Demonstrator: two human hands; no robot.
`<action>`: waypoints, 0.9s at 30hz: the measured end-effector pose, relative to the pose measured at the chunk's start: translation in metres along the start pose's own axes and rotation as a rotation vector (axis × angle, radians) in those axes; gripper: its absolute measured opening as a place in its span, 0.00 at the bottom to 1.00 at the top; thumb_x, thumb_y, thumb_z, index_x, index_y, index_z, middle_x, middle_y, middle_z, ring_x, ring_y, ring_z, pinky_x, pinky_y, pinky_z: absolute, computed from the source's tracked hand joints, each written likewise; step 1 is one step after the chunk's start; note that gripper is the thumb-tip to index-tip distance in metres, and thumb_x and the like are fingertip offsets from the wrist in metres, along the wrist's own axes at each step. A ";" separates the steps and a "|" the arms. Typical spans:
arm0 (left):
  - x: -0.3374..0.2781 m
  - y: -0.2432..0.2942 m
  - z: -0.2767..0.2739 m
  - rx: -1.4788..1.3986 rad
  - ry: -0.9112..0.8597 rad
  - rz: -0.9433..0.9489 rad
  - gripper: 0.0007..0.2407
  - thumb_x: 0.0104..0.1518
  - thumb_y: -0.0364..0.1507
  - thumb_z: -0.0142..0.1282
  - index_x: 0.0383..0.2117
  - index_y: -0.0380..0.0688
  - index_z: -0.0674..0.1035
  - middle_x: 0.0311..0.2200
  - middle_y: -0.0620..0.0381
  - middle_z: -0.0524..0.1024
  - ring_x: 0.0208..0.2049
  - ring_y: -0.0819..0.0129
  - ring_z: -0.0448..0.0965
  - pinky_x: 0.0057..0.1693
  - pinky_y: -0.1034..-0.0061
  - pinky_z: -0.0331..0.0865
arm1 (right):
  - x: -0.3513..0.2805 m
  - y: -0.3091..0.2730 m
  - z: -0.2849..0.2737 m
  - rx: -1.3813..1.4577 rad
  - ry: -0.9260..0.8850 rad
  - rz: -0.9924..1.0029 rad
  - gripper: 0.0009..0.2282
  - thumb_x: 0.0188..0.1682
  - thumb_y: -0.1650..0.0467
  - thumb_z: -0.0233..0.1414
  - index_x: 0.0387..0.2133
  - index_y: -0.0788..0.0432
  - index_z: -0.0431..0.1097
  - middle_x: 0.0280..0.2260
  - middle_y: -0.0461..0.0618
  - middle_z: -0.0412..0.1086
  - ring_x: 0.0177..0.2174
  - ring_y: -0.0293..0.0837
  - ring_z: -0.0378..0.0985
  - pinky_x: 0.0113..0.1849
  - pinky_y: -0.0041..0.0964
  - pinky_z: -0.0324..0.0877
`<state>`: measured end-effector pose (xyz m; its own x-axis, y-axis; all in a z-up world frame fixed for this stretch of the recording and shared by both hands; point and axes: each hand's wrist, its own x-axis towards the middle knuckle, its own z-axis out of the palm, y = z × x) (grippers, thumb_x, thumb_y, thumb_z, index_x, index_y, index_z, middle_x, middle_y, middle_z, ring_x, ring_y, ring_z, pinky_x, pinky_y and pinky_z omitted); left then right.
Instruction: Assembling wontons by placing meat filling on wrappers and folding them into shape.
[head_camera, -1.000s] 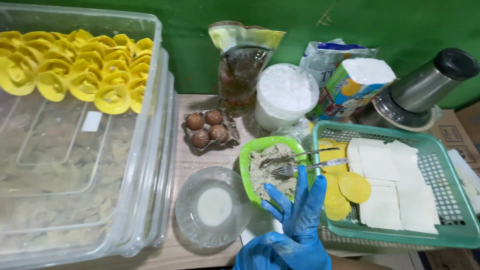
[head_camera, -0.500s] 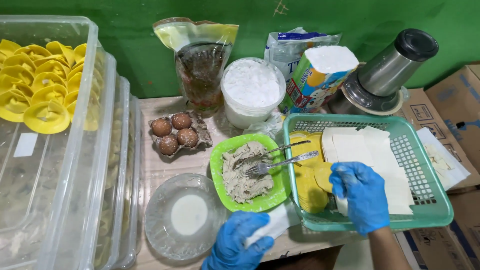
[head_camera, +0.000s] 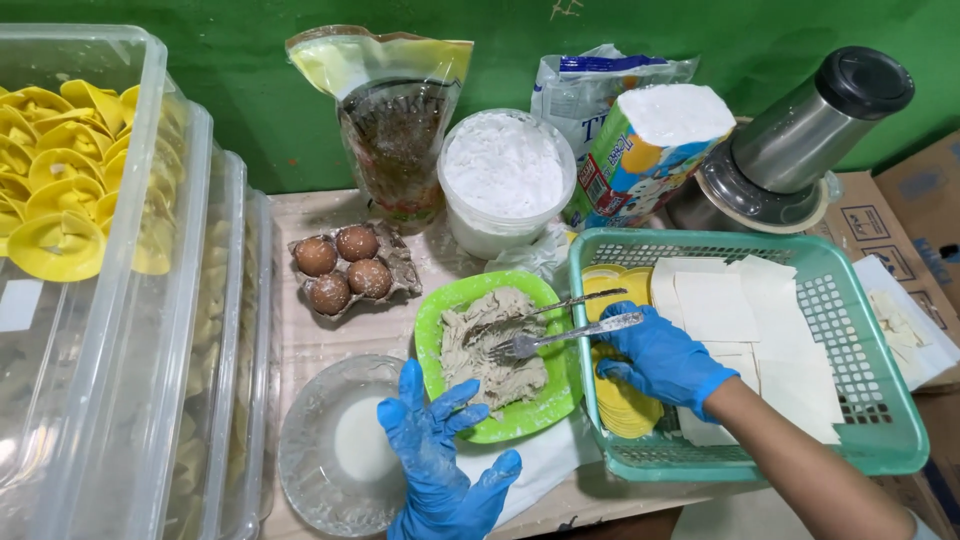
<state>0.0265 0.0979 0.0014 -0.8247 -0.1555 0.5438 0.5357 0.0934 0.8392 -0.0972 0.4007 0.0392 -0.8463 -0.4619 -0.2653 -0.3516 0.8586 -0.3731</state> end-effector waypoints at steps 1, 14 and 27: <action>-0.003 -0.004 0.001 -0.052 0.027 -0.022 0.56 0.43 0.21 0.68 0.73 0.62 0.32 0.75 0.39 0.41 0.57 0.47 0.78 0.52 0.63 0.81 | 0.002 -0.002 -0.001 0.076 0.026 0.024 0.08 0.49 0.62 0.58 0.34 0.51 0.74 0.39 0.49 0.69 0.34 0.50 0.74 0.35 0.46 0.73; -0.020 -0.026 0.006 -0.070 0.045 -0.079 0.51 0.46 0.20 0.64 0.74 0.57 0.37 0.76 0.38 0.39 0.61 0.42 0.74 0.54 0.64 0.79 | 0.003 0.075 0.051 0.166 0.157 -0.015 0.17 0.42 0.71 0.62 0.47 0.47 0.80 0.45 0.42 0.81 0.44 0.45 0.84 0.48 0.39 0.80; -0.005 -0.004 0.004 -0.151 0.014 -0.333 0.45 0.46 0.24 0.63 0.72 0.39 0.46 0.70 0.46 0.54 0.67 0.49 0.68 0.63 0.57 0.74 | -0.036 0.027 -0.013 0.390 0.275 -0.121 0.10 0.46 0.62 0.58 0.38 0.48 0.81 0.39 0.43 0.81 0.38 0.43 0.86 0.41 0.38 0.82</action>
<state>0.0278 0.1024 -0.0051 -0.9565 -0.1663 0.2397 0.2597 -0.1106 0.9593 -0.0814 0.4440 0.0505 -0.9014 -0.4322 0.0259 -0.3226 0.6305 -0.7059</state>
